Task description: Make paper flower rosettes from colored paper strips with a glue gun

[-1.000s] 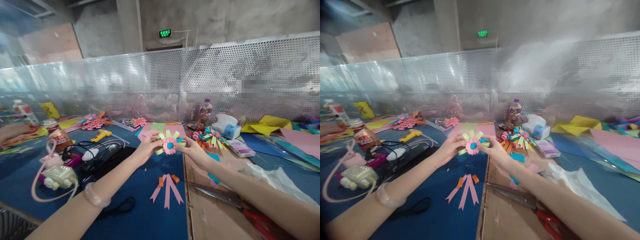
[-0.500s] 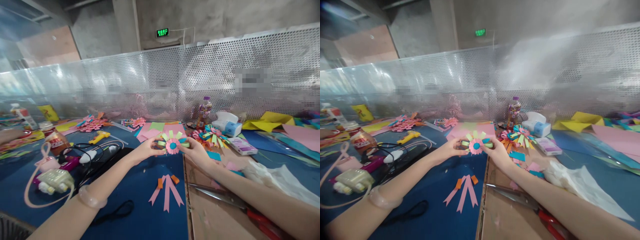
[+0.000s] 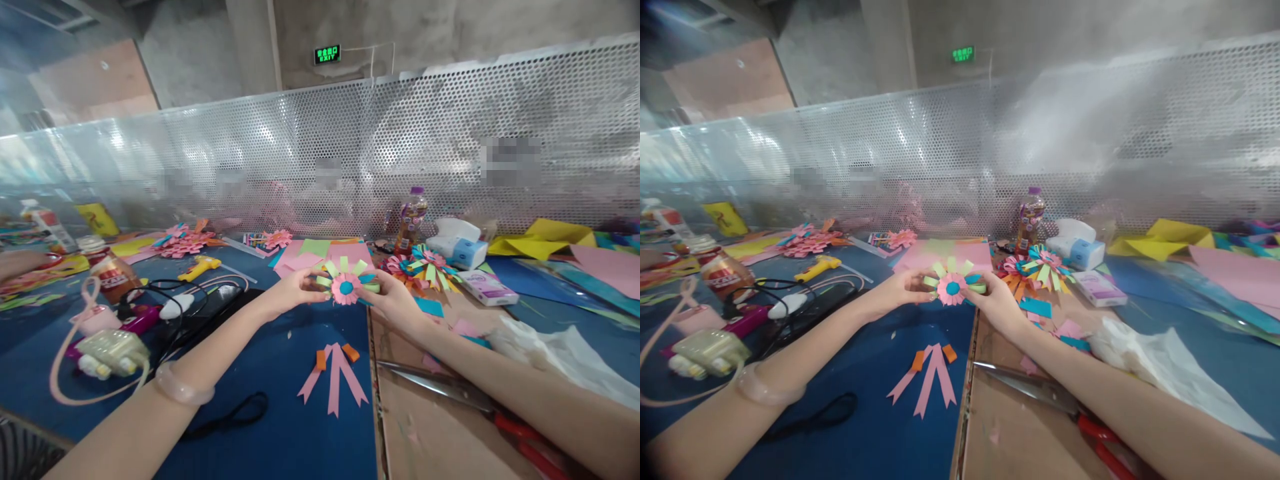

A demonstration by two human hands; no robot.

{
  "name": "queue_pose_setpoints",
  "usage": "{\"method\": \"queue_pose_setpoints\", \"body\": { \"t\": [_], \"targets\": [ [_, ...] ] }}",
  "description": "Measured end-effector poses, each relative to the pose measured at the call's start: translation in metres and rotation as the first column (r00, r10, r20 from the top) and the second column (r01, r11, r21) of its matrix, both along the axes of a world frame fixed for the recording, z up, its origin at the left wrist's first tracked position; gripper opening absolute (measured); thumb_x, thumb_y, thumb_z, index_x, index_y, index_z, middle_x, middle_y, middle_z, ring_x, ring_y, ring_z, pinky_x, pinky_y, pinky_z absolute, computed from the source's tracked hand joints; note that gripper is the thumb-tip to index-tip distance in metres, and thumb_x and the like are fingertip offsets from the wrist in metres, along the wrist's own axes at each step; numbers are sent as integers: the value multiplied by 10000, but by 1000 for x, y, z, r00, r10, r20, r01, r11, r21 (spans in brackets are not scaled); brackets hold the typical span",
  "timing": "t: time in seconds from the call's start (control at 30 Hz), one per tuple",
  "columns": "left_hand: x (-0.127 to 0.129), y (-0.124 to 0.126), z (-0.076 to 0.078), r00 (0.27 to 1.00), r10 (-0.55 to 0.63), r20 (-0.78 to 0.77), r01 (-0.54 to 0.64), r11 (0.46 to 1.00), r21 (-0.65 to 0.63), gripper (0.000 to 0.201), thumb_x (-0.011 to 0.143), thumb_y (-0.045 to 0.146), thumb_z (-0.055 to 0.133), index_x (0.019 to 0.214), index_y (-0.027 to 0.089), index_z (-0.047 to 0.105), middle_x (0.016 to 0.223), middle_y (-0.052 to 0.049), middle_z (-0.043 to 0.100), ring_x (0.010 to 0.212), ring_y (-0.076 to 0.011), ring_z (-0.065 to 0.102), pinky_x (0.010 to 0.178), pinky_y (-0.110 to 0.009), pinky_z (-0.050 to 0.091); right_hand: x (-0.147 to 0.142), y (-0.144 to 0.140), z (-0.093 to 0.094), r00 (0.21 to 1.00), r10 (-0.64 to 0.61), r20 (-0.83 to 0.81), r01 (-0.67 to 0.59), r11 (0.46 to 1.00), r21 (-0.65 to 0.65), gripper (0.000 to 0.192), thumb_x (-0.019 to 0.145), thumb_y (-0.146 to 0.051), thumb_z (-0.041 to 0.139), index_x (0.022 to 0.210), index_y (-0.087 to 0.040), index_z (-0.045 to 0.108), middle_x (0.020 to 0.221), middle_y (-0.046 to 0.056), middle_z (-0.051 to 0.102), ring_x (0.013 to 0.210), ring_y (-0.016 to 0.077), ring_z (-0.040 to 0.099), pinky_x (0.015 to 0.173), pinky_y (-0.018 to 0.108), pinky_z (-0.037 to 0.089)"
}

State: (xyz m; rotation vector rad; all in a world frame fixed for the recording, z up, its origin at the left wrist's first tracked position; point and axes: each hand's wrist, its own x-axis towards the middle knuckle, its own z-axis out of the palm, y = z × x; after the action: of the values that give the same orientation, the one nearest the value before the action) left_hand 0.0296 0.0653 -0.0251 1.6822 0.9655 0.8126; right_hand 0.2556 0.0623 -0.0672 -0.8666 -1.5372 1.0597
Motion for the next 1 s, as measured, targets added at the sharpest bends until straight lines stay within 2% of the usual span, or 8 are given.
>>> {"method": "queue_pose_setpoints", "body": {
  "t": [0.23,0.5,0.7,0.9,1.0],
  "targets": [
    [1,1,0,1000,23,-2,-23,1000,4,456,640,233,750,1067,182,599,930,-89,670,921,-229,623,710,-309,463,0,-2,1,1000,-2,19,2,1000,11,254,718,-353,675,896,-214,558,778,-5,638,750,165,614,704,300,471],
    [1,1,4,999,4,-51,-3,1000,15,466,683,239,725,1117,153,580,1014,-112,655,910,-215,610,729,-306,445,1,-2,2,998,-40,55,37,998,55,282,699,-385,675,889,-206,568,760,6,649,760,184,624,701,311,485],
    [4,-3,8,1000,-1,-27,0,1000,-15,468,690,230,719,1130,153,578,1030,-108,646,945,-203,596,795,-315,438,0,-3,3,997,-45,61,42,998,54,255,700,-373,669,876,-205,591,832,23,671,789,190,629,722,319,486],
    [-1,1,5,995,78,-62,-76,997,23,472,743,406,667,1147,181,576,992,-88,642,841,-182,586,605,-247,407,0,-4,4,996,-85,26,85,996,18,277,671,-375,688,858,-195,594,776,14,668,734,180,628,688,303,480],
    [-2,1,5,994,103,-25,-105,993,-56,468,789,489,587,1140,181,572,1075,-102,623,879,-186,588,619,-250,413,0,-4,4,995,-96,7,96,995,2,290,653,-388,701,846,-200,594,747,9,667,717,182,629,671,300,474]
  ]
}}
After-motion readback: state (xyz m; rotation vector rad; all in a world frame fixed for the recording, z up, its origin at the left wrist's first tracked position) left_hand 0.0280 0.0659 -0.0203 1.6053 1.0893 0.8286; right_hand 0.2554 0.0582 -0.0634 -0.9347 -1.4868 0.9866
